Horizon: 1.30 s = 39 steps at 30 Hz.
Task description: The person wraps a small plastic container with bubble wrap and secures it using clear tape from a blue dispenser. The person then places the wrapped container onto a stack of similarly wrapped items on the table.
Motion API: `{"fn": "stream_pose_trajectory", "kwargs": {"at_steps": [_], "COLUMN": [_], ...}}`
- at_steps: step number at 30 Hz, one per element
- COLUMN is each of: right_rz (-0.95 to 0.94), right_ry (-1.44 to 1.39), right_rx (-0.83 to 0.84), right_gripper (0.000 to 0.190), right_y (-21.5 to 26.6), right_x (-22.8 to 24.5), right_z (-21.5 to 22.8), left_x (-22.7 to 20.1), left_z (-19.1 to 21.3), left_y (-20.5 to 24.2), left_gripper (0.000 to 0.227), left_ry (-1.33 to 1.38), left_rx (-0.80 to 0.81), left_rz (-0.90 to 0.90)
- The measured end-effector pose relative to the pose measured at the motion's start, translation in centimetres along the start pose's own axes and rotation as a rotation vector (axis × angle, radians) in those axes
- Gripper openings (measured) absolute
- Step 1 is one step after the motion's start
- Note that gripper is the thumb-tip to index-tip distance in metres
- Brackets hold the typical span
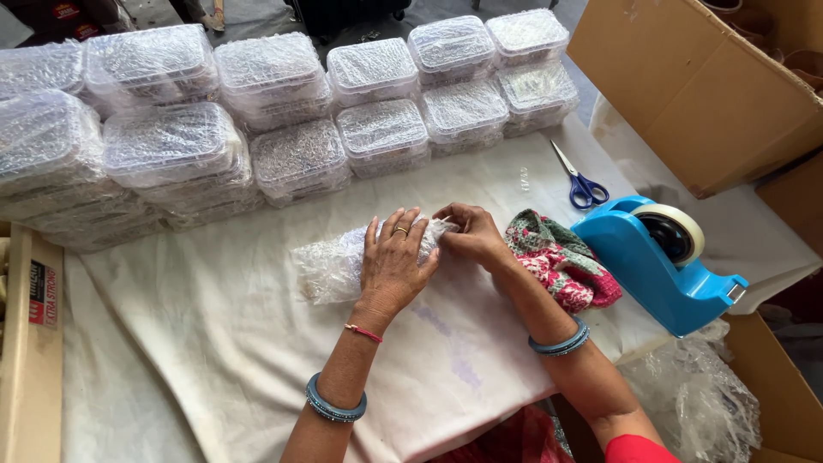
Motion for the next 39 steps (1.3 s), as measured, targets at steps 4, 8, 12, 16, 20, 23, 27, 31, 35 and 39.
{"fn": "stream_pose_trajectory", "kwargs": {"at_steps": [4, 8, 12, 16, 20, 23, 27, 31, 35, 39], "right_rz": [0.056, 0.085, 0.183, 0.225, 0.196, 0.214, 0.189, 0.173, 0.25, 0.442], "right_ry": [-0.183, -0.194, -0.107, 0.007, -0.093, -0.123, -0.157, -0.117, -0.18, -0.035], "right_rx": [0.223, 0.256, 0.04, -0.133, -0.069, -0.006, 0.084, 0.038, 0.081, 0.013], "right_gripper": [0.042, 0.037, 0.022, 0.019, 0.023, 0.032, 0.03, 0.022, 0.019, 0.016], "right_y": [-0.5, -0.5, -1.9, 0.1, 0.2, 0.3, 0.2, -0.6, -1.0, 0.0], "right_x": [-0.5, -0.5, -2.0, 0.6, 0.5, 0.4, 0.6, -0.4, -0.5, 0.9], "right_z": [-0.2, 0.1, 0.7, 0.2, -0.4, -0.4, -0.1, 0.0, -0.9, -1.7], "left_x": [0.1, -0.3, -0.7, -0.7, -0.4, -0.2, 0.0, 0.1, 0.2, 0.3], "left_z": [-0.1, 0.6, 1.3, 1.4, 1.7, 2.3, 2.6, 2.5, 2.6, 3.6], "left_y": [0.1, 0.4, 0.7, 0.8, 1.0, 1.2, 1.2, 1.3, 1.1, 1.4], "left_gripper": [0.058, 0.057, 0.054, 0.05, 0.044, 0.04, 0.037, 0.036, 0.043, 0.066], "left_ry": [-0.004, -0.015, -0.045, -0.017, 0.059, 0.095, 0.132, 0.144, 0.168, 0.216], "left_rx": [-0.001, -0.074, -0.148, -0.194, -0.267, -0.304, -0.317, -0.333, -0.329, -0.391], "left_rz": [0.0, -0.034, -0.078, -0.092, -0.097, -0.087, -0.061, -0.066, -0.042, -0.013]}}
Point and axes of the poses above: each hand's wrist, its own y-axis away from the middle knuckle, its own z-axis out of the back of the hand, x = y × z, the point moved 9 cm from there along -y, towards the middle knuckle, and after that the axes turned 11 degrees about -z, right-handed, at the moved point
